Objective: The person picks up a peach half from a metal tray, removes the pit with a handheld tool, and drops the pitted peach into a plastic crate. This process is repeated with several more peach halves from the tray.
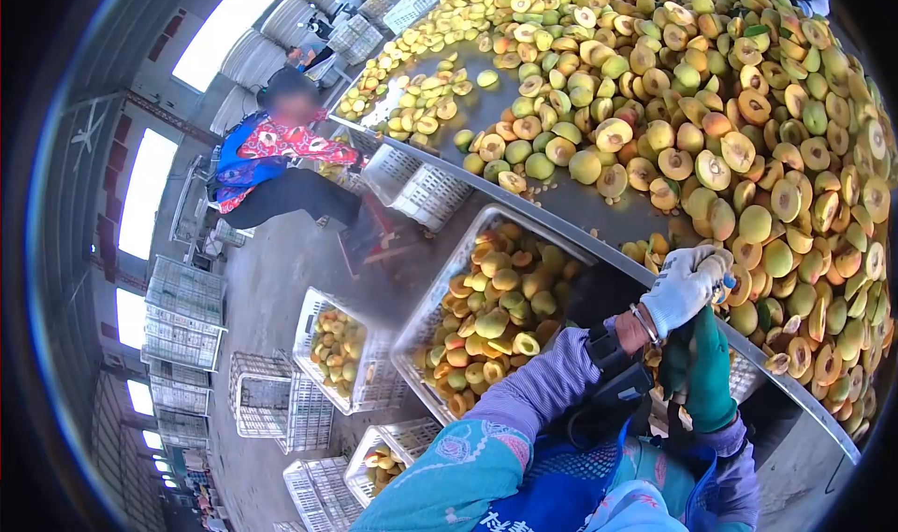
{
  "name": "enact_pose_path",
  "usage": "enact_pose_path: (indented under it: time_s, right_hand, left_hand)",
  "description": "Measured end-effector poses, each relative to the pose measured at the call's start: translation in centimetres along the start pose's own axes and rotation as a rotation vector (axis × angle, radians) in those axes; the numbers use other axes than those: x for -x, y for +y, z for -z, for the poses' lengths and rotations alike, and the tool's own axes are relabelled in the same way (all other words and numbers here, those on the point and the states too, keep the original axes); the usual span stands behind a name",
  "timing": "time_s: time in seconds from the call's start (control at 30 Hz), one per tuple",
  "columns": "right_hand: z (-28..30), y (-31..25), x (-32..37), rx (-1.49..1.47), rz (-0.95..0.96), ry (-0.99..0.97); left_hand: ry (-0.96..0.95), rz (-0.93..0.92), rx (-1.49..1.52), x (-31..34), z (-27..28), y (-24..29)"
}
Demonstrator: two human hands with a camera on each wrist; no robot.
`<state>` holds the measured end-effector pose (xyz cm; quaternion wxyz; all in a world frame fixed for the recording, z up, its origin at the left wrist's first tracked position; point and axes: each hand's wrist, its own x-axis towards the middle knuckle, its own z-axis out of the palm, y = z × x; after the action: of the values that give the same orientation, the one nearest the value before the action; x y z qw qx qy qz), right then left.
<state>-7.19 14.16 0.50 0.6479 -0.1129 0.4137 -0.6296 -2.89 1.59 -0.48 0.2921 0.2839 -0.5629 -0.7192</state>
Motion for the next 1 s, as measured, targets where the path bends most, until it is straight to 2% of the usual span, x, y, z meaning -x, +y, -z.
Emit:
enact_pose_path:
  time_s: [0.03,0.1,0.17,0.23,0.3,0.37,0.43,0.5,0.63,0.67,0.77,0.8,0.83,0.87,0.9,0.93,1.0]
  right_hand:
    - [-0.1,0.1,-0.1,0.072,0.037,0.042]
    - [-0.4,0.5,-0.4,0.214,0.111,0.127]
    - [1.4,2.4,-1.8,0.506,0.419,0.205]
    - [2.3,3.0,-2.2,0.487,0.428,0.186]
    - [0.1,1.1,-0.8,0.155,0.14,0.092]
    - [-2.2,1.3,-0.7,0.16,0.259,0.195]
    - [-1.6,1.0,-0.5,-0.028,0.021,0.149]
    - [-1.4,0.4,0.1,-0.122,-0.021,0.09]
    - [-1.8,-1.1,1.9,-0.172,-0.054,-0.054]
    - [-1.8,-0.8,2.0,-0.193,-0.068,0.013]
    - [-0.2,-1.8,2.5,-0.522,-0.199,-0.309]
    - [-0.2,-2.3,2.9,-0.4,-0.176,-0.303]
    - [0.4,-2.5,2.9,-0.495,-0.215,-0.385]
    - [1.4,-2.7,2.8,-0.588,-0.256,-0.467]
    - [2.0,-2.6,2.9,-0.684,-0.304,-0.545]
    - [2.0,-2.5,3.0,-0.699,-0.289,-0.628]
    - [1.9,-2.6,3.8,-0.557,-0.275,-0.708]
  left_hand:
    - [-0.038,0.029,0.028,-0.1,0.2,0.2]
    - [-0.083,0.015,-0.102,-0.4,0.3,1.0]
    - [-0.126,-0.003,-0.276,-0.5,0.3,2.4]
    - [-0.16,-0.021,-0.456,-0.7,0.5,3.4]
    - [-0.159,-0.068,-0.549,-0.8,0.5,3.7]
    - [-0.135,-0.112,-0.549,-1.0,0.1,2.9]
    - [-0.124,-0.125,-0.523,-1.1,0.0,2.9]
    - [-0.148,0.057,-0.392,-0.4,-0.2,3.5]
    - [-0.209,0.083,-0.153,0.2,-0.6,3.0]
    - [-0.221,0.083,-0.091,0.2,-0.8,2.5]
    - [-0.287,0.056,0.266,0.4,-1.5,1.2]
    - [-0.33,0.025,0.362,0.6,-1.6,0.9]
    - [-0.377,-0.002,0.458,0.8,-1.8,1.0]
    - [-0.373,-0.106,0.467,1.4,-2.2,0.8]
    - [-0.347,-0.094,0.534,1.8,-2.2,0.8]
    - [-0.221,-0.04,0.563,2.6,-1.7,1.8]
    - [0.179,0.128,0.567,5.2,0.3,4.3]
